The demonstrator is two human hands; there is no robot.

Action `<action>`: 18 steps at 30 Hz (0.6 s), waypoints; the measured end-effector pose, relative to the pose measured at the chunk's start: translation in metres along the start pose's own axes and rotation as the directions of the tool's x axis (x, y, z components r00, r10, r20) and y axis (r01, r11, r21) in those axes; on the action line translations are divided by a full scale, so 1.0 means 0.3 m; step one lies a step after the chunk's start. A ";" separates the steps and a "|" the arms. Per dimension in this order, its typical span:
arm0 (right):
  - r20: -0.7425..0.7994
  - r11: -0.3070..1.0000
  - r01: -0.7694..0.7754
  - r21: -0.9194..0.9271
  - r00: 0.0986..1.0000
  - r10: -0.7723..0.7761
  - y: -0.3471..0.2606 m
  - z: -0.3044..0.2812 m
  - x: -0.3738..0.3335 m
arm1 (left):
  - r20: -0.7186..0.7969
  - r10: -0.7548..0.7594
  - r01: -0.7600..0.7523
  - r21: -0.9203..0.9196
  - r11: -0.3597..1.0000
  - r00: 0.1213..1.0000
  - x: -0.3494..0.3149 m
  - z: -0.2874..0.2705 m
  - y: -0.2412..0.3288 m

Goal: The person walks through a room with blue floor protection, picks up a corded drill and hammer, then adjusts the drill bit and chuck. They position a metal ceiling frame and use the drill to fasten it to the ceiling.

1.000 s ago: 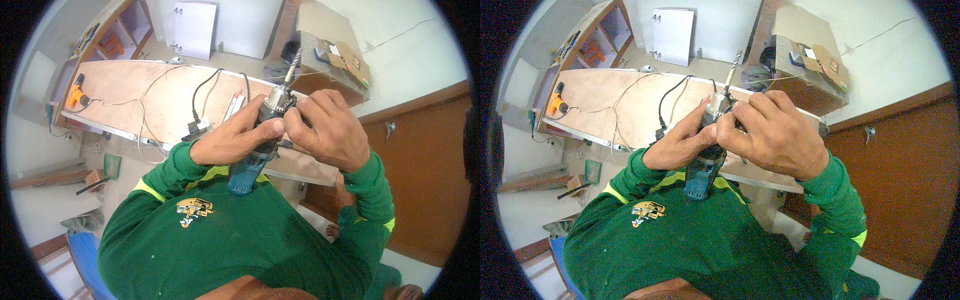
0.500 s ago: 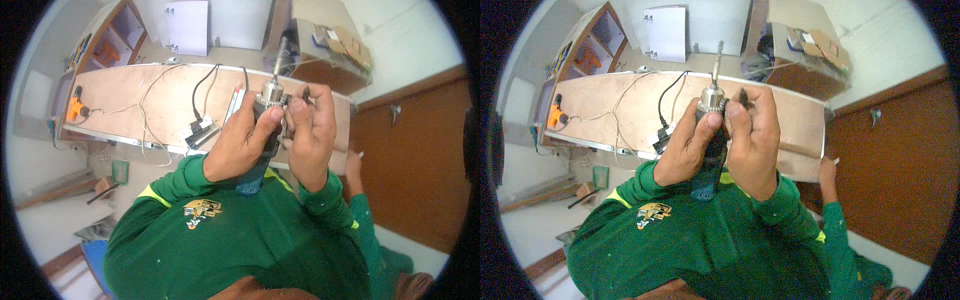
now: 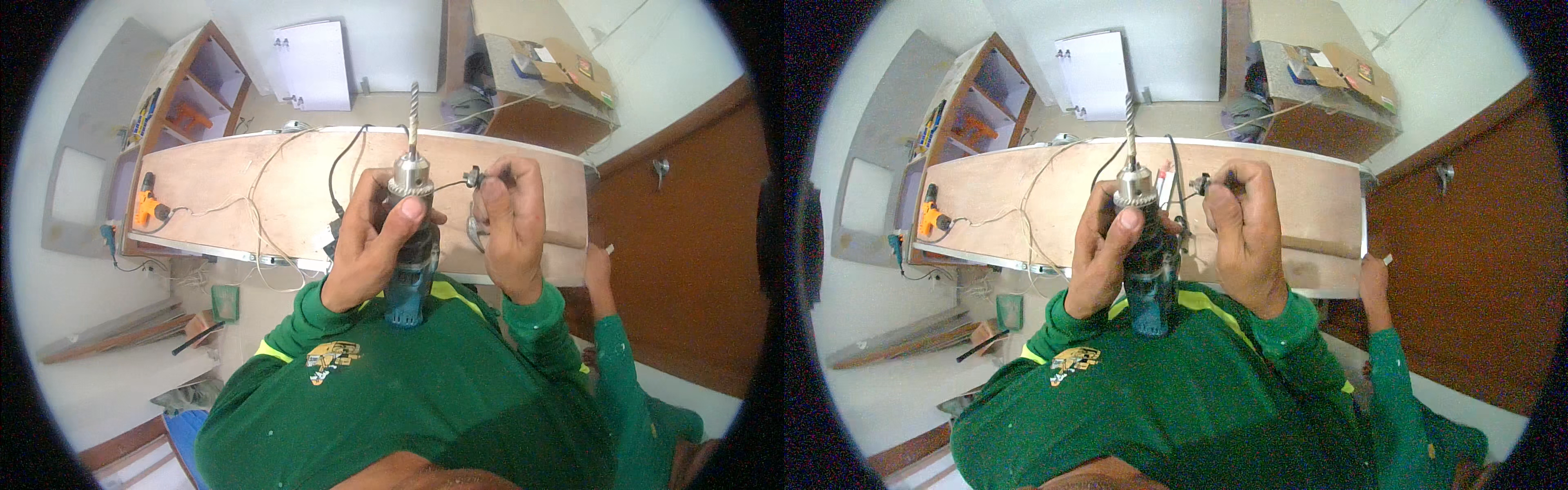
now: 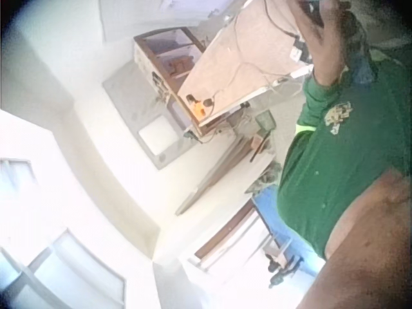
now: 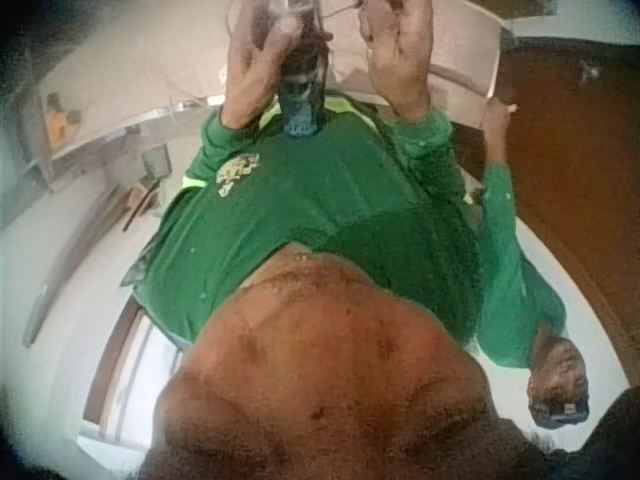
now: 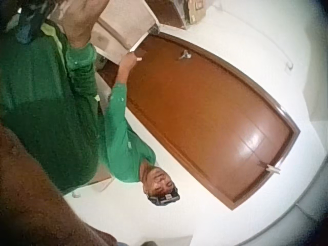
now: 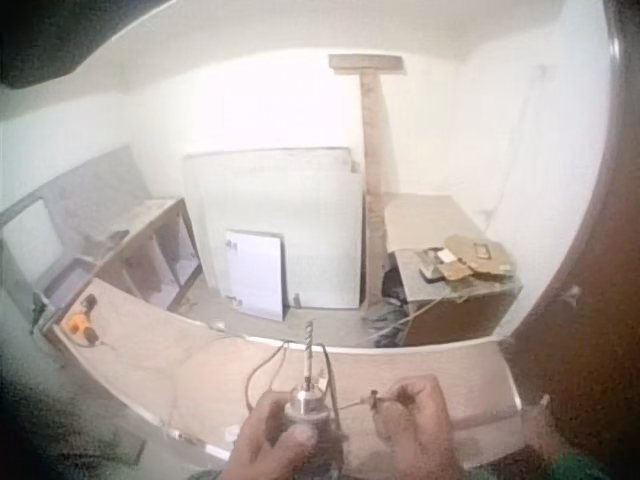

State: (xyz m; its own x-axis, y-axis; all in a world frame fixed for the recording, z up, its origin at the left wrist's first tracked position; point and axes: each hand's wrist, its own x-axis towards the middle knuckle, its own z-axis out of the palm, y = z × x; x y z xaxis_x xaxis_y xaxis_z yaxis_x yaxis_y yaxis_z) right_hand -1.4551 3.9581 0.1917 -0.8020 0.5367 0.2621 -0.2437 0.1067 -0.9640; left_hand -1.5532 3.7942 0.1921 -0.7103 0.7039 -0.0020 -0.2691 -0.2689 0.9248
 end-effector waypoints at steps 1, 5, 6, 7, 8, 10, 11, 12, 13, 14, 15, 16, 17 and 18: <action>0.047 0.997 0.028 -0.071 0.999 -0.025 0.021 -0.010 -0.002 | 0.043 -0.006 0.003 0.066 0.998 0.999 -0.011 -0.019 0.009; 0.226 0.992 0.111 -0.059 0.970 -0.095 0.025 0.033 0.038 | 0.056 -0.016 0.012 0.065 0.998 0.998 -0.007 -0.061 0.015; 0.253 0.989 0.137 -0.064 0.960 -0.117 0.031 0.038 0.046 | 0.067 -0.017 0.017 0.000 1.000 0.998 0.002 -0.070 0.012; 0.280 0.984 0.163 -0.068 0.950 -0.138 0.037 0.041 0.054 | 0.077 -0.018 0.023 -0.065 0.998 0.997 0.011 -0.084 0.001; 0.305 0.979 0.190 -0.072 0.939 -0.159 0.042 0.043 0.062 | 0.089 -0.018 0.029 -0.130 0.991 0.996 0.016 -0.091 -0.001; 0.378 0.968 0.234 -0.093 0.907 -0.183 0.039 0.044 0.093 | 0.068 -0.011 0.017 -0.090 0.996 0.998 0.019 -0.091 0.012; 0.418 0.980 0.182 -0.073 0.898 -0.136 0.037 0.046 0.104 | 0.075 -0.022 0.029 -0.090 0.996 0.997 0.026 -0.093 0.018; 0.452 0.989 0.138 -0.061 0.887 -0.096 0.030 0.044 0.115 | 0.082 -0.032 0.040 -0.093 0.995 0.996 0.030 -0.092 0.021; 0.485 0.994 0.094 -0.050 0.872 -0.058 0.025 0.044 0.129 | 0.050 -0.045 0.048 -0.075 0.996 0.998 0.032 -0.093 0.020; 0.511 0.997 0.058 -0.043 0.859 -0.028 0.018 0.044 0.143 | 0.054 -0.051 0.057 -0.107 0.993 0.997 0.030 -0.098 0.014; 0.528 0.996 0.069 -0.062 0.849 -0.026 0.020 0.043 0.150 | 0.058 -0.054 0.061 -0.138 0.989 0.997 0.028 -0.105 0.005; 0.544 0.993 0.082 -0.081 0.839 -0.025 0.021 0.042 0.158 | 0.064 -0.057 0.067 -0.168 0.983 0.996 0.027 -0.112 -0.002; 0.550 0.982 0.139 -0.125 0.834 -0.048 0.037 0.039 0.160 | 0.062 -0.061 0.068 -0.107 0.992 0.996 0.025 -0.124 0.001; 0.556 0.954 0.252 -0.160 0.822 -0.124 0.041 0.040 0.164 | 0.070 -0.055 0.064 -0.128 0.990 0.996 0.021 -0.124 0.002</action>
State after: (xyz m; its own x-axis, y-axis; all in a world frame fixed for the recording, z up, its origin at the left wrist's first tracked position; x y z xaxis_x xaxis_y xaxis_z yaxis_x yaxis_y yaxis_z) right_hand -1.5042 3.9758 0.1932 -0.9323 -0.0379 0.3597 -0.3473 0.3711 -0.8612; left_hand -1.5821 3.7740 0.1785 -0.6470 0.7620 -0.0262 -0.3946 -0.3053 0.8667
